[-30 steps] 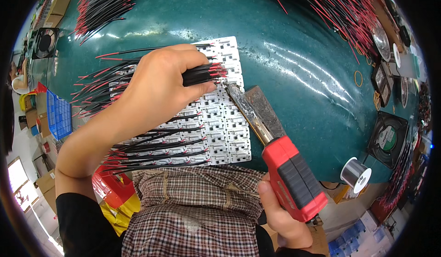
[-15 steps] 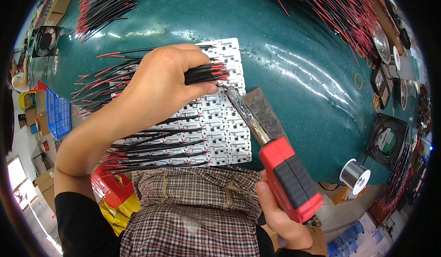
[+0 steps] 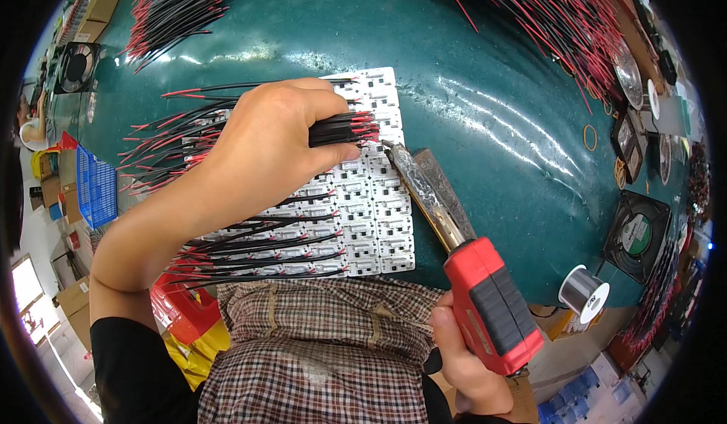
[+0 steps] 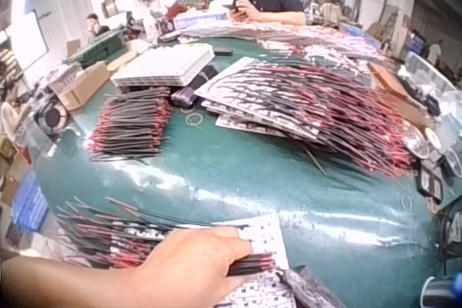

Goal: The person holds bundles of wire ends attached to circuit board strips and solders them using a soldering gun.

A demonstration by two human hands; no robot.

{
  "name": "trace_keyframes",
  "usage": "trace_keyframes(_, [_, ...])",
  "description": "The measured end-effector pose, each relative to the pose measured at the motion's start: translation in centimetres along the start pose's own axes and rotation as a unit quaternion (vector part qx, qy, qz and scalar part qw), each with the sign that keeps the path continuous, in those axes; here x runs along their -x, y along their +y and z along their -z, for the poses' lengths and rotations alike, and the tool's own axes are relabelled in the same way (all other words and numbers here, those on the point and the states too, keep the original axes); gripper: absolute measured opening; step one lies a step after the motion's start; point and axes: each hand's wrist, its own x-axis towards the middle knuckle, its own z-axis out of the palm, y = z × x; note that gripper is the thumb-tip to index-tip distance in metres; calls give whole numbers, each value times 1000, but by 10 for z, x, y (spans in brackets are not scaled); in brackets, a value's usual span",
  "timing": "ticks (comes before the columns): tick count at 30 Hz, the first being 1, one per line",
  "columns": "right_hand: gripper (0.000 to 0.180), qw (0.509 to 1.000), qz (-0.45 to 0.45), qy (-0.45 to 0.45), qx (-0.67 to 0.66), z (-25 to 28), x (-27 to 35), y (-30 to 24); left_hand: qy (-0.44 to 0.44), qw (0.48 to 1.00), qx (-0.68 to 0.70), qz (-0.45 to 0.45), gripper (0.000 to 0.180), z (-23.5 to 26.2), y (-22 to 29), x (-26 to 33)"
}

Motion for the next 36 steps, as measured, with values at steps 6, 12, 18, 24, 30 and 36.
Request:
trace_keyframes(6, [30, 1000, -9, 6, 12, 0, 1, -2, 13, 1000, 9, -23, 30, 0, -3, -1])
trace_keyframes(12, [32, 999, -10, 31, -31, -3, 3, -2, 1, 1000, -5, -12, 26, 6, -1, 1])
trace_keyframes(18, [33, 998, -17, 46, -41, -2, 6, 2, 79, 996, -46, -10, 21, 16, 9, 3])
trace_keyframes(24, [33, 999, 13, 33, -29, 2, 7, 4, 114, 992, -54, -23, 17, 32, 20, 14])
trace_keyframes(30, [34, 999, 7, 23, -21, 4, 10, 5, -9, 1000, 3, 24, 18, 10, 23, 15])
trace_keyframes(36, [31, 1000, 1, 15, 5, 7, 15, 13, 17, 1000, -19, -12, 17, -3, 18, 18])
